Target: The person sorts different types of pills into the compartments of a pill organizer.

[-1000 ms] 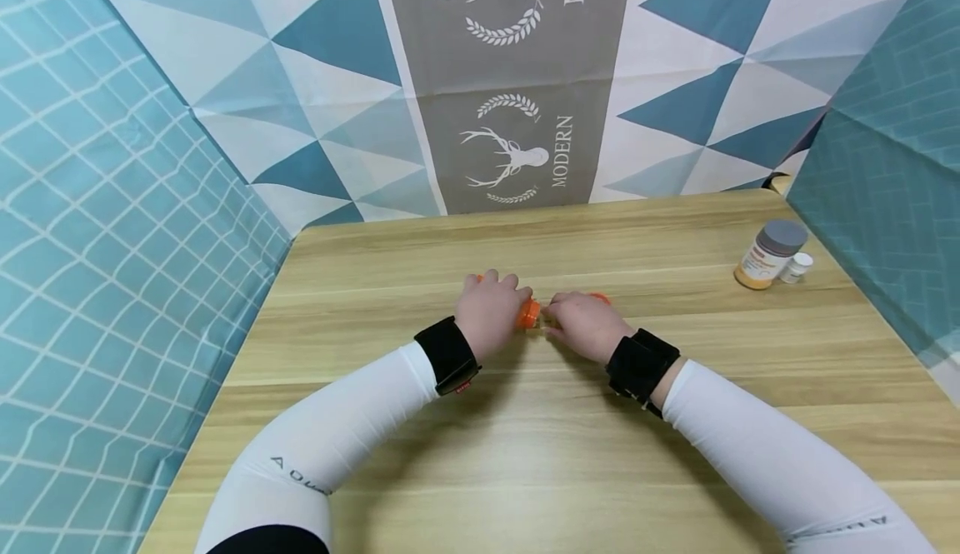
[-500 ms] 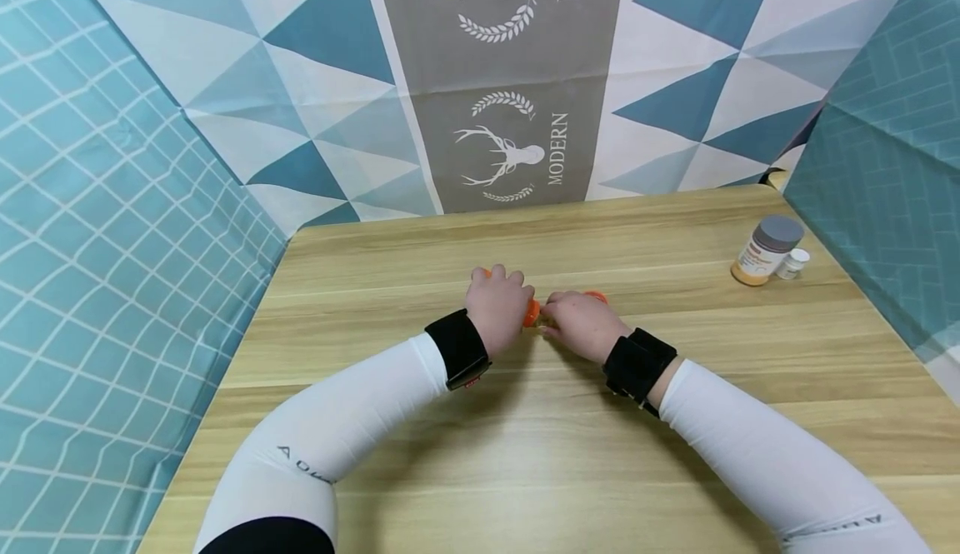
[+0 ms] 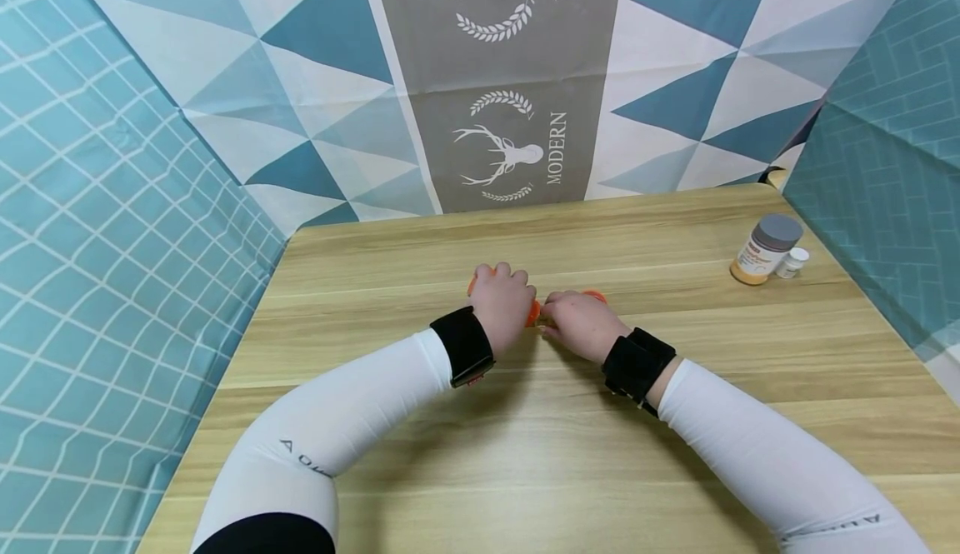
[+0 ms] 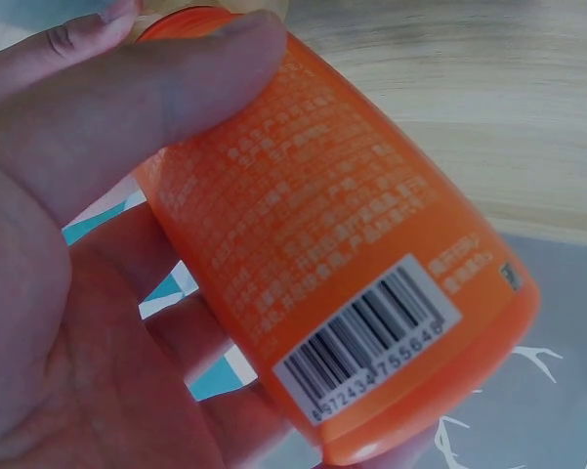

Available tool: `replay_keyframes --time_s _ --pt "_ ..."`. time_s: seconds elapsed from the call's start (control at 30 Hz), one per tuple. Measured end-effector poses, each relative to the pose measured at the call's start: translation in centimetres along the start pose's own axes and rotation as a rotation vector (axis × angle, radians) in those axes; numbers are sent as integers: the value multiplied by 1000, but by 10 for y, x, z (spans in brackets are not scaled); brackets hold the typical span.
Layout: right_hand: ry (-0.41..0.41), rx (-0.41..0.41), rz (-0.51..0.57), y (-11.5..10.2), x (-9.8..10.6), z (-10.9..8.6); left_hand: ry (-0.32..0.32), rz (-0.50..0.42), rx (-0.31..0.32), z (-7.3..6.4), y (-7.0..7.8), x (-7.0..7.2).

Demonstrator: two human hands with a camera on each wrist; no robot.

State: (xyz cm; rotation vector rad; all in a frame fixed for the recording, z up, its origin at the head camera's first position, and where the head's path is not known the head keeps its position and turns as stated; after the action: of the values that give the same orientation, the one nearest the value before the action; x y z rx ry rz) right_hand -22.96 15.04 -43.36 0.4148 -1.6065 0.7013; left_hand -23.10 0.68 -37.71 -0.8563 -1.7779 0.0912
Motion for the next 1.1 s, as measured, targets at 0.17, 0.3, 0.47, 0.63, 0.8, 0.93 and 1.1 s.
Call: replay_keyframes --time_s 0.17,0.3,0.47,0.63,0.8,0.93,1.1 --pt "1 3 -6 0 -1 1 -7 18 -1 -2 1 2" --pt "-3 3 0 1 -3 2 -11 38 6 -2 2 4" --pt "1 7 11 1 -3 2 -24 67 20 -2 4 5" --pt "11 11 10 1 -3 2 -25 94 26 -1 7 5" --pt "1 6 0 1 -2 1 -24 117 25 -1 8 4" --pt "-3 6 7 0 -1 1 -18 98 25 -2 6 3" --pt "-2 13 11 0 -1 2 14 28 9 -4 0 -2"
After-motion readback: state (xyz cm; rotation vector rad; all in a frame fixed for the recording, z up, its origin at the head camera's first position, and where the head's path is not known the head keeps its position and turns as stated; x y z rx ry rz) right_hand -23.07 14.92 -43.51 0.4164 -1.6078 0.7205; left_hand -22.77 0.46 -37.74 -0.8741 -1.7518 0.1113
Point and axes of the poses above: each hand's wrist, its own z-axis towards the middle knuckle, its own x-axis out of the back of the hand, y = z × x, the point moved 1 cm from there along z, towards the middle knuckle, and after that the axes turned 13 degrees about -y, right-handed, at the moved point
